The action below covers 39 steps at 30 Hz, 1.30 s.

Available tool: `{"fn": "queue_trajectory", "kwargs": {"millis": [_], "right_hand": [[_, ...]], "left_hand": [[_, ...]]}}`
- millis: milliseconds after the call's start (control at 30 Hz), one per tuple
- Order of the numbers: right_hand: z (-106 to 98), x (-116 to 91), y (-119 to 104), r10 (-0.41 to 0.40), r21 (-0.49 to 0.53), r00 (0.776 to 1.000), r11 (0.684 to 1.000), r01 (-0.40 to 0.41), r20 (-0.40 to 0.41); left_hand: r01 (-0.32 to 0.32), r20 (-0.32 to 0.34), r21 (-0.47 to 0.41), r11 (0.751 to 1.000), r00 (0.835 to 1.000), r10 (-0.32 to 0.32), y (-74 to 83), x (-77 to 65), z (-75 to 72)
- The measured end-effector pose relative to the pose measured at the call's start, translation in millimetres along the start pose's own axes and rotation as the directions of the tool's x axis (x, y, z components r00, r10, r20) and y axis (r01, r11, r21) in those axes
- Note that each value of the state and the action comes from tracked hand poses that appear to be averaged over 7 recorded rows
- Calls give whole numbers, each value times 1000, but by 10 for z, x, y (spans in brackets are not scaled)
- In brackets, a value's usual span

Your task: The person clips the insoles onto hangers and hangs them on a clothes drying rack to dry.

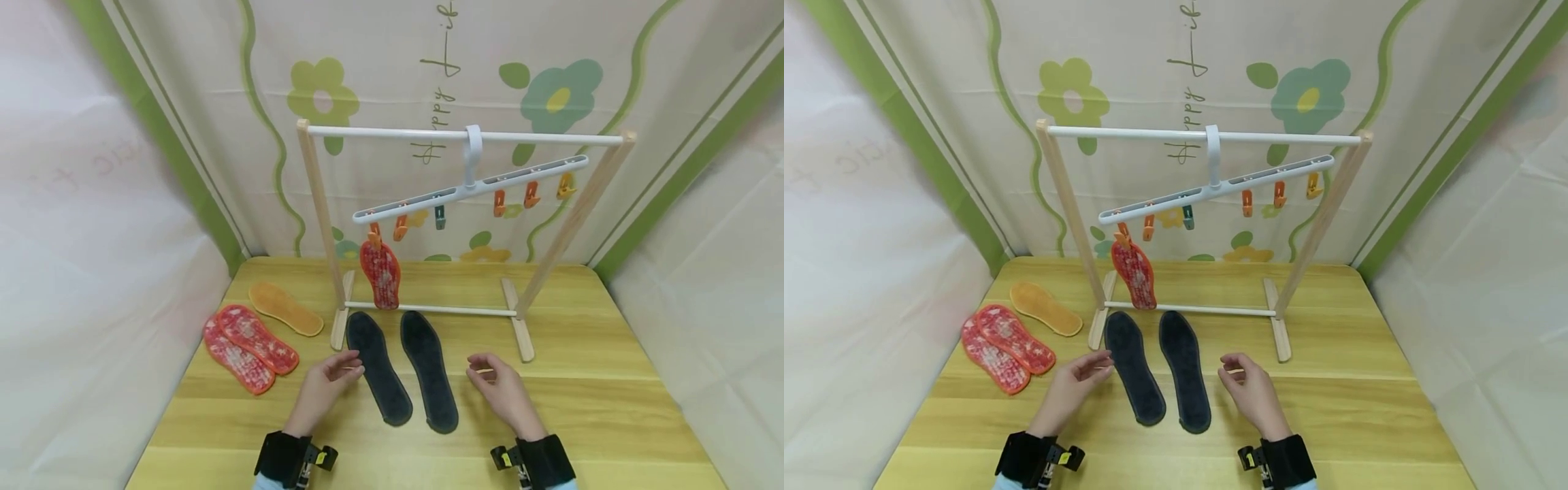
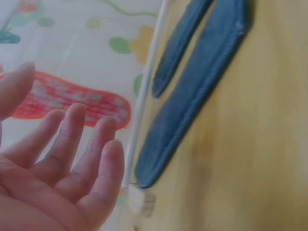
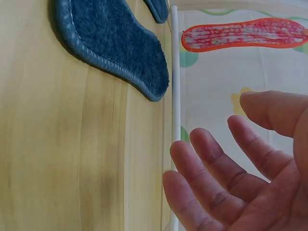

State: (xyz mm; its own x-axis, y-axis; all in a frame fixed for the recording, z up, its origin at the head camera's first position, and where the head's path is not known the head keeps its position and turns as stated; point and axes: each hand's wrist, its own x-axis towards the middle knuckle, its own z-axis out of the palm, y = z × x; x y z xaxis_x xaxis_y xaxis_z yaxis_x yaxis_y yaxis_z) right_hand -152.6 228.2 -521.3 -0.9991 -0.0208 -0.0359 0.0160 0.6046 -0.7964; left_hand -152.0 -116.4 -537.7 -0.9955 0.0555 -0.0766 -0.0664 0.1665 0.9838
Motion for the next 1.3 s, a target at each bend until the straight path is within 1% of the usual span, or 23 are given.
{"fn": "queue_trajectory", "kwargs": {"millis": [167,267,433,533,700,800,900,1000,1033,1067,1100,1133,1167,1200,1233,1300], "right_hand": [[-13,-55,-21,3,16,1000,1000,-3,1],[-31,-79,-48,0,34,1000,999,0,-2],[-103,-118,-139,-42,37,999,998,42,-12],[-155,-126,-213,-78,34,997,996,78,-18],[-235,-96,-343,-141,40,989,989,143,-34],[-280,-57,-423,-190,26,981,981,191,-49],[-313,-1,-499,-235,2,970,972,235,-64],[-349,66,-584,-270,-11,960,963,270,-72],[-362,91,-614,-280,-12,957,960,280,-74],[-376,118,-647,-291,-13,954,957,291,-75],[-389,145,-681,-303,-13,950,953,303,-78],[-401,175,-718,-314,-12,946,949,314,-80],[-412,205,-759,-323,-10,943,946,324,-83],[-421,240,-800,-331,-8,940,943,332,-84],[-428,273,-845,-338,-5,937,941,339,-84],[-439,342,-950,-347,2,934,937,349,-82]], "left_hand": [[-6,6,31,1000,1000,6,-65,-50,39],[-1,2,31,1000,1000,1,-98,-59,53],[4,-22,31,1000,1000,-3,-138,-31,54],[8,-46,31,1000,999,-7,-165,14,47],[20,-96,48,999,995,-16,-195,129,55],[51,-147,55,997,988,-42,-179,196,79],[98,-199,22,995,976,-92,-155,257,107],[122,-221,-19,992,967,-124,-133,319,126],[124,-219,-7,992,968,-122,-130,341,132],[121,-214,26,992,970,-112,-128,364,138],[112,-205,81,990,974,-94,-132,390,143],[103,-197,156,982,978,-71,-135,415,149],[89,-187,234,968,981,-45,-141,443,157],[74,-179,320,945,984,-16,-150,473,165],[52,-171,402,914,985,20,-150,501,171],[28,-167,515,857,984,68,-150,559,184]]}}
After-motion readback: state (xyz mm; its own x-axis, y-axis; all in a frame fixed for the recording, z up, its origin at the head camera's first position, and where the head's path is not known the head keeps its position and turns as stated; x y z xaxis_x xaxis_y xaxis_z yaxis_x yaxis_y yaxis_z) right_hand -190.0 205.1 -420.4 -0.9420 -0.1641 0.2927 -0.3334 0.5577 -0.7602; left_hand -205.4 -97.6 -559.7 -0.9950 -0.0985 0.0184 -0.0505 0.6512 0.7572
